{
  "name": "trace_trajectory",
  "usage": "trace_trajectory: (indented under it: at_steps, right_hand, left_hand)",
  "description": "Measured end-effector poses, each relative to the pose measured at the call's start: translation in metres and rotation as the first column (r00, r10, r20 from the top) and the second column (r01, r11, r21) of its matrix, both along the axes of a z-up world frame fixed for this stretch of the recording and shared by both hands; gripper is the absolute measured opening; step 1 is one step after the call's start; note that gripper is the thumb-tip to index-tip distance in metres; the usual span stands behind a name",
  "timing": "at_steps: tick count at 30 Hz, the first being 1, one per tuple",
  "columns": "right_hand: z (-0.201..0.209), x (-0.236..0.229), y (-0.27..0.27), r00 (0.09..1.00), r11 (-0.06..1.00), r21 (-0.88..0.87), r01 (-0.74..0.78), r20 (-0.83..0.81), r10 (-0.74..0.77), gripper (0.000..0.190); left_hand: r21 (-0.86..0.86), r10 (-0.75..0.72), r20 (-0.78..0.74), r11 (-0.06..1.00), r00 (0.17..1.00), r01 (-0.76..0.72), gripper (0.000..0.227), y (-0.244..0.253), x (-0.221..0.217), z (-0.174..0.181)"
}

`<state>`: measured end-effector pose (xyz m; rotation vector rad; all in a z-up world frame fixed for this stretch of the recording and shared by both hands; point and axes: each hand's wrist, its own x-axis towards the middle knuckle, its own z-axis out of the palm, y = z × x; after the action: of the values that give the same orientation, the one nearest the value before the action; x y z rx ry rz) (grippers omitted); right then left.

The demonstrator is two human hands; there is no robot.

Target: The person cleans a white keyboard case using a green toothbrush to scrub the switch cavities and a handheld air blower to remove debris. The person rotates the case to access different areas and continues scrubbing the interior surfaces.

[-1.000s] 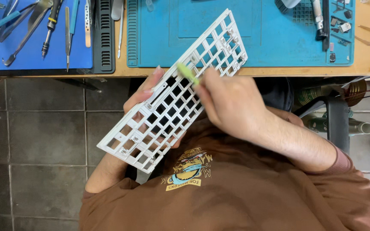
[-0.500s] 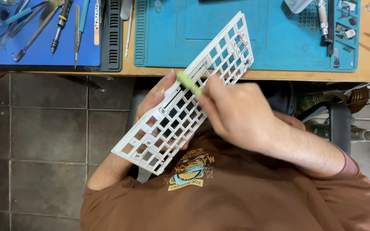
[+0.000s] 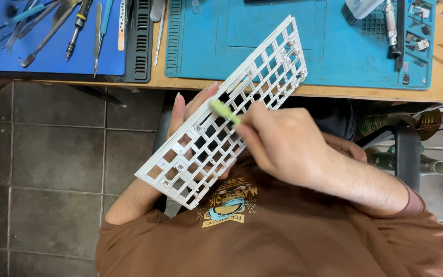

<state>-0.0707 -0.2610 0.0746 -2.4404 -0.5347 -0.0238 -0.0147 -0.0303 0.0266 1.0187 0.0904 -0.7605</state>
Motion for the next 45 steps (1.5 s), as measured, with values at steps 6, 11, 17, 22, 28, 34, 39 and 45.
trace_trajectory:
  at_steps: [6,11,17,22,28,34,39,45]
  right_hand:
    - [-0.001,0.009,-0.012,0.964,0.952,-0.16,0.261,0.096,-0.248,0.021]
    - [0.004,0.003,0.018,0.999,0.995,-0.092,0.025,-0.019,-0.027,0.023]
    - [0.017,0.004,0.018,0.998,0.997,-0.076,0.03,-0.045,-0.033,0.024]
    - [0.025,-0.001,0.021,0.999,0.996,-0.074,-0.043,0.001,0.043,0.023]
    - [0.037,-0.005,0.013,0.999,0.996,-0.087,-0.035,0.037,0.038,0.02]
    - [0.037,-0.014,0.014,0.997,0.991,-0.132,0.029,0.077,-0.018,0.024]
    - [0.06,-0.021,0.043,0.97,0.969,-0.04,-0.242,0.015,0.243,0.03]
    - [0.064,-0.025,0.035,0.987,0.988,-0.003,-0.156,0.051,0.156,0.02]
  left_hand:
    - [-0.164,0.09,0.894,0.978,0.439,0.132,0.125,0.004,-0.001,-0.018]
    - [-0.125,0.091,0.912,0.99,0.4,0.059,0.098,0.008,0.003,-0.029]
    - [0.01,0.007,0.978,0.997,0.21,-0.077,0.131,0.009,0.008,-0.032]
    - [0.314,-0.074,0.387,0.948,0.919,-0.055,0.086,-0.009,0.008,0.014]
    - [0.274,-0.143,0.864,0.938,0.483,-0.212,0.074,-0.002,0.009,-0.005]
    - [0.091,-0.12,0.986,0.969,-0.119,-0.229,0.118,0.002,0.011,-0.029]
    - [0.011,-0.087,0.966,0.954,-0.242,-0.299,0.089,-0.012,0.013,-0.018]
    - [0.073,-0.092,0.988,0.986,-0.124,-0.149,0.063,-0.001,0.014,-0.027]
